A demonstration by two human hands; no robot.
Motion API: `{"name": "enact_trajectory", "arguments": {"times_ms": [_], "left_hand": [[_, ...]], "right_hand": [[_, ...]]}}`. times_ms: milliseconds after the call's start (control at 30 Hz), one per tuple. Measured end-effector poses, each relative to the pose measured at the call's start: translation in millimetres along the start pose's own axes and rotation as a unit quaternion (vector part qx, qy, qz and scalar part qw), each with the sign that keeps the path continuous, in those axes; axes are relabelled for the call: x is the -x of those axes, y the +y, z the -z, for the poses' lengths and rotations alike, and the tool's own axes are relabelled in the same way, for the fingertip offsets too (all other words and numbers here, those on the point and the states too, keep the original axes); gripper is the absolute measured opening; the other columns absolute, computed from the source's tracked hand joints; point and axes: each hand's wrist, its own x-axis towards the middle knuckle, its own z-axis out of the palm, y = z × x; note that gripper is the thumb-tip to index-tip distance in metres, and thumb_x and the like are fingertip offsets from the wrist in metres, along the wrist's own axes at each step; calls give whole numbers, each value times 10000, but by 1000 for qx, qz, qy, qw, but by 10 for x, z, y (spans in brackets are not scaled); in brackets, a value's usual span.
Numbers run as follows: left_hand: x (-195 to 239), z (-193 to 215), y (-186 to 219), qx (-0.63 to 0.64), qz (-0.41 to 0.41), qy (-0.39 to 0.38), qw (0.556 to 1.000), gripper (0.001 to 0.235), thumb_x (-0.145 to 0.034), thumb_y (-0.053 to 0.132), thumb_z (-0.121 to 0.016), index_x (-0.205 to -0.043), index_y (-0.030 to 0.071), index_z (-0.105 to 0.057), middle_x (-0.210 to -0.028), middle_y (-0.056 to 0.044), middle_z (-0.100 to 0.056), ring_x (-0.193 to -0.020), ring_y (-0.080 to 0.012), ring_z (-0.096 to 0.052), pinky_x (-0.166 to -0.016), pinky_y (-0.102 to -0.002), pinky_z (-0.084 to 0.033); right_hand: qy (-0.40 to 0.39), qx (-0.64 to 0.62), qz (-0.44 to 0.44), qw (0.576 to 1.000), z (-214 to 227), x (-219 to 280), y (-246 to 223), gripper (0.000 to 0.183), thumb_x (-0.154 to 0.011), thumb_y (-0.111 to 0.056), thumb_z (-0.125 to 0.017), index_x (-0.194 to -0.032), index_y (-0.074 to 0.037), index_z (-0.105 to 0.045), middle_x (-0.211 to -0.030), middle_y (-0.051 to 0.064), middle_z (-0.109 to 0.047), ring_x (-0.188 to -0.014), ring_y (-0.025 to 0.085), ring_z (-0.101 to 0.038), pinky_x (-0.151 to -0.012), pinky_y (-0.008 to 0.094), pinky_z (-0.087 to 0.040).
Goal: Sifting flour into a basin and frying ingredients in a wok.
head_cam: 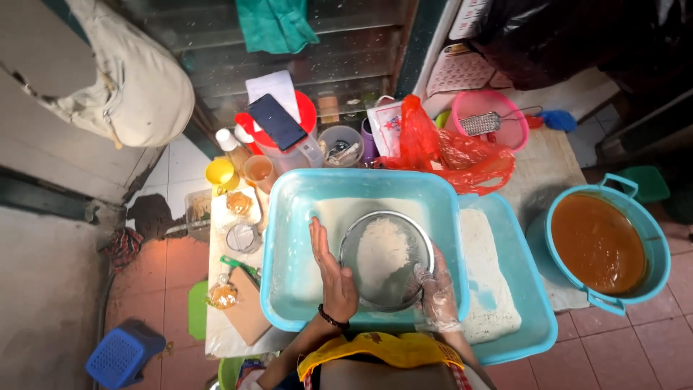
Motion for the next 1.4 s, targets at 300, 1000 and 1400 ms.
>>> {"name": "enact_trajectory", "arguments": {"times_ms": [300,1000,1400], "left_hand": [[13,-52,-38,8,-8,15,1000,736,-1111,529,-197,-1606,-7,-100,-1700,-253,-62,-1604,-444,-43,-1304,-588,-23],[11,-102,-95,18,-7,30,999,830,-1065,641,-175,-1619,32,-76,-1689,-223,-11,-1544,-476,53,-1212,-634,35],[33,-102,-133,21,-8,21,1000,834,-1065,640,-173,-1614,20,-82,-1687,-227,-16,-1548,-473,45,-1222,-634,29]], "right_hand": [[81,-20,-58,995,-124,87,-257,674,-894,-16,-494,-1547,-175,-434,-1187,135,-613,-807,192,-559,-547,274,-439],[113,28,4,993,-140,47,-266,534,-992,-118,-570,-1517,-153,-481,-822,185,-675,-614,183,-600,-512,271,-526],[74,55,-23,996,-35,10,-54,592,-1006,-227,-593,-1556,-117,-405,-907,207,-688,-562,201,-565,-487,310,-524]]}}
